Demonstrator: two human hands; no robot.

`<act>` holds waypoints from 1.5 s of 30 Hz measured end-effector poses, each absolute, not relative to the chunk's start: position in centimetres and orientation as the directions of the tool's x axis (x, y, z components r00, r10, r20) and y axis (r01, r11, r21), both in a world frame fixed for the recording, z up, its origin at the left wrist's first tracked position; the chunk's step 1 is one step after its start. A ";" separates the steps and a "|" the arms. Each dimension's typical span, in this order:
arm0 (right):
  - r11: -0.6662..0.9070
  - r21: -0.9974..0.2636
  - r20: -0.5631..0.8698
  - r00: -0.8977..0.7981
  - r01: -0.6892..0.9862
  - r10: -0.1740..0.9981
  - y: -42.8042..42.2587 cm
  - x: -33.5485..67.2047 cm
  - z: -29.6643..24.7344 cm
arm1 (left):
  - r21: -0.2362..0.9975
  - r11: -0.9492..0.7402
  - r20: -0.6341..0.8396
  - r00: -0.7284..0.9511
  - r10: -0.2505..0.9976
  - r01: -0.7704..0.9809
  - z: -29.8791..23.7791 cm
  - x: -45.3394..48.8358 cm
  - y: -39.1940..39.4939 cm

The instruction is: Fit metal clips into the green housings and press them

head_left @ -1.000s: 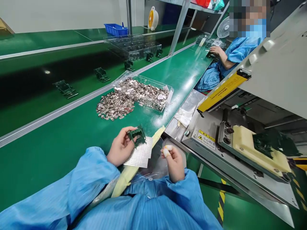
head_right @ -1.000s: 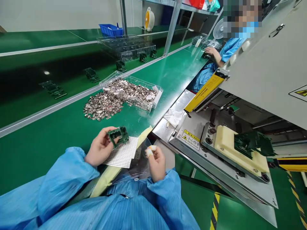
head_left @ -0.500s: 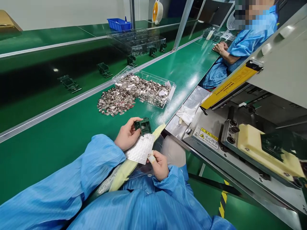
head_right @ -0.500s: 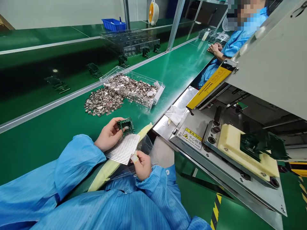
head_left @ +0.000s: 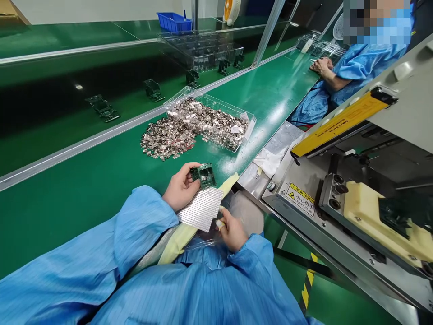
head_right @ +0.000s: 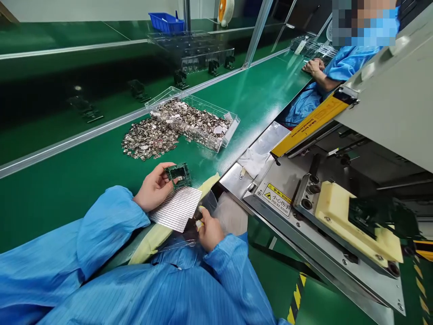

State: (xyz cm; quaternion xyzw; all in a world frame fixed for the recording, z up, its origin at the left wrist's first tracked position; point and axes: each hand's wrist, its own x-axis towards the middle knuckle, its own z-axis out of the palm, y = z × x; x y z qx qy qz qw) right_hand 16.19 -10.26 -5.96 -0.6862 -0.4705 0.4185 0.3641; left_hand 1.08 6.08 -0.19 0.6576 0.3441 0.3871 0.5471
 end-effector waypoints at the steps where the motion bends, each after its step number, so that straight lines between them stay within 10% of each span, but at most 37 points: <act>1: -0.308 -0.886 -0.242 0.220 0.347 0.945 -10.3 16.4 -5.6 | 0.988 -0.153 0.131 0.453 0.882 0.012 -0.1 1.1 6.1; 16: -0.028 -0.982 0.051 0.409 0.185 0.911 -9.6 16.9 4.1 | 0.972 0.055 0.068 0.499 0.864 -0.229 1.7 1.4 1.2; 32: 0.070 -0.851 0.359 0.478 0.521 0.801 -5.5 12.7 2.7 | 0.980 -0.003 0.114 0.544 0.831 -0.201 0.4 1.1 0.7; 45: 0.054 -0.999 0.044 0.511 -0.005 0.858 -5.6 13.5 2.0 | 0.986 -0.008 0.105 0.581 0.807 -0.167 0.4 0.8 0.8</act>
